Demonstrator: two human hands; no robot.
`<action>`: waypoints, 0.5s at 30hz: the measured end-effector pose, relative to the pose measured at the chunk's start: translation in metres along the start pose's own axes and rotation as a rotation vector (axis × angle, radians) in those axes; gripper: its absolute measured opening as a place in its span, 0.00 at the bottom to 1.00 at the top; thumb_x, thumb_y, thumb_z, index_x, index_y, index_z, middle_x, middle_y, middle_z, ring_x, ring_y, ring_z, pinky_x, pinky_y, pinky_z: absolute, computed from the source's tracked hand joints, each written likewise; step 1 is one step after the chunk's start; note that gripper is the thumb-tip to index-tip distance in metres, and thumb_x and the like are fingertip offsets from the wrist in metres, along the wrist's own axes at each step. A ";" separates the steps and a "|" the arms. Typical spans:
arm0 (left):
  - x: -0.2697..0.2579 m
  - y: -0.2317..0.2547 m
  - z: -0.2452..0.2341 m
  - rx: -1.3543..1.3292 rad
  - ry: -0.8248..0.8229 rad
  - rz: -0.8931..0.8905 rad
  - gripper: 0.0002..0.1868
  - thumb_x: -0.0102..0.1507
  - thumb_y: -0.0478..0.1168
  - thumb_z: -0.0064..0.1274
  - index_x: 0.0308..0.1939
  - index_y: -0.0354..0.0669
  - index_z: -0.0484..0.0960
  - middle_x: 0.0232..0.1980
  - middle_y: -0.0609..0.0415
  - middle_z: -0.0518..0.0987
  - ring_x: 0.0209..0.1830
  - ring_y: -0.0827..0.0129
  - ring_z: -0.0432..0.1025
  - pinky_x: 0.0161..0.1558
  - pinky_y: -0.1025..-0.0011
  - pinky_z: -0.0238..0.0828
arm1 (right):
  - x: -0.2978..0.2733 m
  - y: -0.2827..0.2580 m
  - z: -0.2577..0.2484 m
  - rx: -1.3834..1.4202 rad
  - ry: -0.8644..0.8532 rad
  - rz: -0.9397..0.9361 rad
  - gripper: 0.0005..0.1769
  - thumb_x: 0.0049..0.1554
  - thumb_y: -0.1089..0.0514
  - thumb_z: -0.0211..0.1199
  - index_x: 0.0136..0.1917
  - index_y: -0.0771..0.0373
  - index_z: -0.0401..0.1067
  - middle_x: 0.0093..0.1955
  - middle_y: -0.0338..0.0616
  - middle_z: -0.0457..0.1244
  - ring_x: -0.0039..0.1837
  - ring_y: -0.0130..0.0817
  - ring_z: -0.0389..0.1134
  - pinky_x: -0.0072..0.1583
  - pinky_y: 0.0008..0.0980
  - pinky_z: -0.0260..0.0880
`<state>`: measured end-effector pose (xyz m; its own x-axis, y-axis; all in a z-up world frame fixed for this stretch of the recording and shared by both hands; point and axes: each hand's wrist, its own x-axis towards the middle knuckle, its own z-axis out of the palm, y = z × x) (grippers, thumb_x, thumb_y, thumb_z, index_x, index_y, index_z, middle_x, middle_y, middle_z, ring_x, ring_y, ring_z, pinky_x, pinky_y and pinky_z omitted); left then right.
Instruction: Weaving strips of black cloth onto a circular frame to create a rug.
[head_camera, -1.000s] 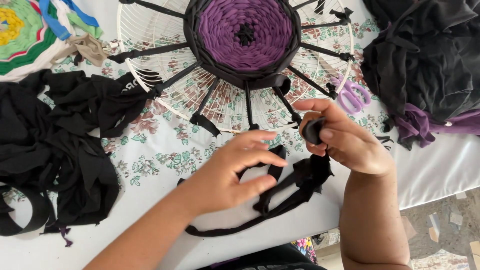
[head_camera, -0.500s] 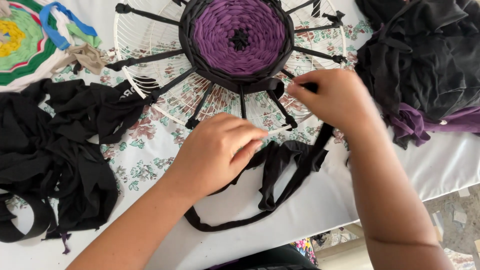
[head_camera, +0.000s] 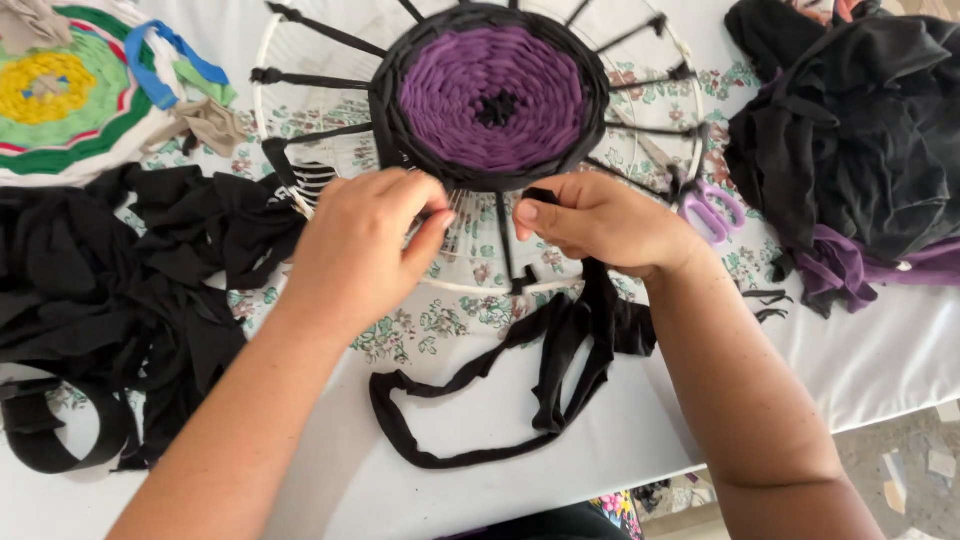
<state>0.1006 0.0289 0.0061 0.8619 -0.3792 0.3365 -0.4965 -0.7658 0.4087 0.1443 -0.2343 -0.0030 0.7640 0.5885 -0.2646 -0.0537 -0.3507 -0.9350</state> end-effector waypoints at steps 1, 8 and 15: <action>0.005 -0.001 0.003 0.005 0.005 0.000 0.06 0.67 0.41 0.57 0.39 0.42 0.81 0.38 0.52 0.84 0.42 0.59 0.77 0.47 0.58 0.68 | 0.002 0.000 0.001 -0.003 -0.001 -0.007 0.17 0.68 0.49 0.55 0.46 0.63 0.75 0.29 0.24 0.51 0.32 0.18 0.47 0.34 0.24 0.48; 0.025 -0.033 0.007 -0.215 0.220 0.043 0.20 0.66 0.25 0.45 0.61 0.39 0.76 0.63 0.48 0.79 0.62 0.59 0.76 0.65 0.65 0.73 | -0.012 0.005 0.011 0.027 0.368 -0.104 0.12 0.65 0.51 0.58 0.48 0.60 0.76 0.30 0.25 0.55 0.33 0.15 0.51 0.36 0.21 0.53; 0.011 -0.039 0.025 0.091 -0.016 0.290 0.23 0.58 0.46 0.63 0.56 0.44 0.84 0.57 0.50 0.82 0.54 0.56 0.77 0.56 0.57 0.72 | -0.056 0.073 -0.062 -0.306 1.165 -0.138 0.16 0.71 0.54 0.66 0.46 0.69 0.73 0.34 0.37 0.61 0.36 0.21 0.56 0.40 0.29 0.53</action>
<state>0.1323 0.0415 -0.0273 0.6877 -0.5960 0.4146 -0.7113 -0.6676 0.2201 0.1373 -0.3378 -0.0413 0.8803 -0.3186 0.3516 0.1081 -0.5869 -0.8024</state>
